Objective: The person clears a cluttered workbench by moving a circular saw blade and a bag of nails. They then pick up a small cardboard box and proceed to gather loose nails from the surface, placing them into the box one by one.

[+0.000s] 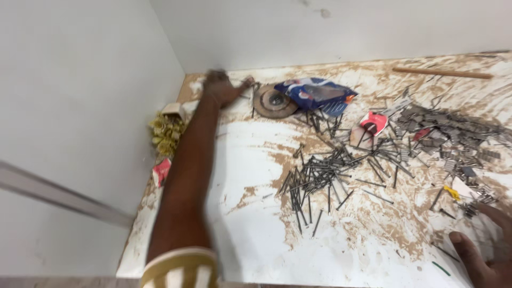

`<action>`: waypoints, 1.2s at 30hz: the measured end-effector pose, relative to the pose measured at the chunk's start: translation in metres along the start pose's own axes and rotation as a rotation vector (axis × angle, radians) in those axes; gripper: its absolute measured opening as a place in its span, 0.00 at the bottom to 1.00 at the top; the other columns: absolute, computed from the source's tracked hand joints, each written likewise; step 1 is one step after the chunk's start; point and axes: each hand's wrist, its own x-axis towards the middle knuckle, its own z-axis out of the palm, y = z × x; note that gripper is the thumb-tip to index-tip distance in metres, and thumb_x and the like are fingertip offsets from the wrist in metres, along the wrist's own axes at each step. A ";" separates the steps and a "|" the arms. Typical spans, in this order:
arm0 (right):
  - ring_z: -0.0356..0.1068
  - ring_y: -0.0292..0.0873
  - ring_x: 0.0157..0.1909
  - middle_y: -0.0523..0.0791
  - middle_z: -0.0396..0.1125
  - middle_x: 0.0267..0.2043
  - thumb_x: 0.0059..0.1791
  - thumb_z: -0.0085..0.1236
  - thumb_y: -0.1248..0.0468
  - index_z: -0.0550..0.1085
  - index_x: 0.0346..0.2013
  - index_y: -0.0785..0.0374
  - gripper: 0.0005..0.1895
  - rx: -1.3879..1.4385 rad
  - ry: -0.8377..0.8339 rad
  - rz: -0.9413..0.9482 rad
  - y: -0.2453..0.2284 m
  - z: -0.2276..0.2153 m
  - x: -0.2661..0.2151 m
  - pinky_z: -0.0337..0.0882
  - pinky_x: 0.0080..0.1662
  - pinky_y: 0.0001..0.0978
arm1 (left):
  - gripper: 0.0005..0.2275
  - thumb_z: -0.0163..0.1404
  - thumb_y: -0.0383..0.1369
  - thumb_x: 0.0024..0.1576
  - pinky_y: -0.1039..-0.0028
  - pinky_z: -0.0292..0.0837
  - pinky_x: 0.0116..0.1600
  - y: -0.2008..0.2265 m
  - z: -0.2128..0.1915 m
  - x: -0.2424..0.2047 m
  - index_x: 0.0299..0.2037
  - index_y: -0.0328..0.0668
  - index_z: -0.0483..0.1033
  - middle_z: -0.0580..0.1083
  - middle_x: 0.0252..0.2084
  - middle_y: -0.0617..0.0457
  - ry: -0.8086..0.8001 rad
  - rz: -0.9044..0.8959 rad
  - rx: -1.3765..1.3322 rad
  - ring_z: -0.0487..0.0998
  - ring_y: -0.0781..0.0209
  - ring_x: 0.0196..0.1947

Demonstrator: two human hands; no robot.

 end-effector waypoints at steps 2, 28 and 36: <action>0.67 0.59 0.64 0.63 0.67 0.57 0.49 0.61 0.42 0.66 0.64 0.69 0.40 -0.019 0.027 -0.033 -0.006 0.000 0.004 0.65 0.66 0.53 | 0.53 0.32 0.73 0.51 0.57 0.34 0.78 0.031 0.011 -0.026 0.75 0.32 0.46 0.41 0.79 0.34 -0.010 0.227 -0.528 0.38 0.41 0.79; 0.42 0.64 0.80 0.54 0.49 0.75 0.40 0.66 0.47 0.67 0.61 0.59 0.40 -0.232 -0.072 -0.262 -0.112 -0.068 0.012 0.50 0.73 0.59 | 0.52 0.35 0.70 0.54 0.45 0.32 0.75 0.184 0.007 -0.298 0.77 0.34 0.35 0.33 0.79 0.28 -0.017 0.853 -0.223 0.32 0.33 0.79; 0.46 0.59 0.79 0.53 0.50 0.76 0.36 0.60 0.35 0.65 0.65 0.58 0.50 -0.413 -0.051 -0.274 -0.116 -0.062 0.000 0.47 0.73 0.58 | 0.64 0.52 0.72 0.42 0.49 0.31 0.74 0.142 0.035 -0.361 0.75 0.29 0.33 0.34 0.77 0.27 -0.006 0.429 -0.097 0.31 0.32 0.76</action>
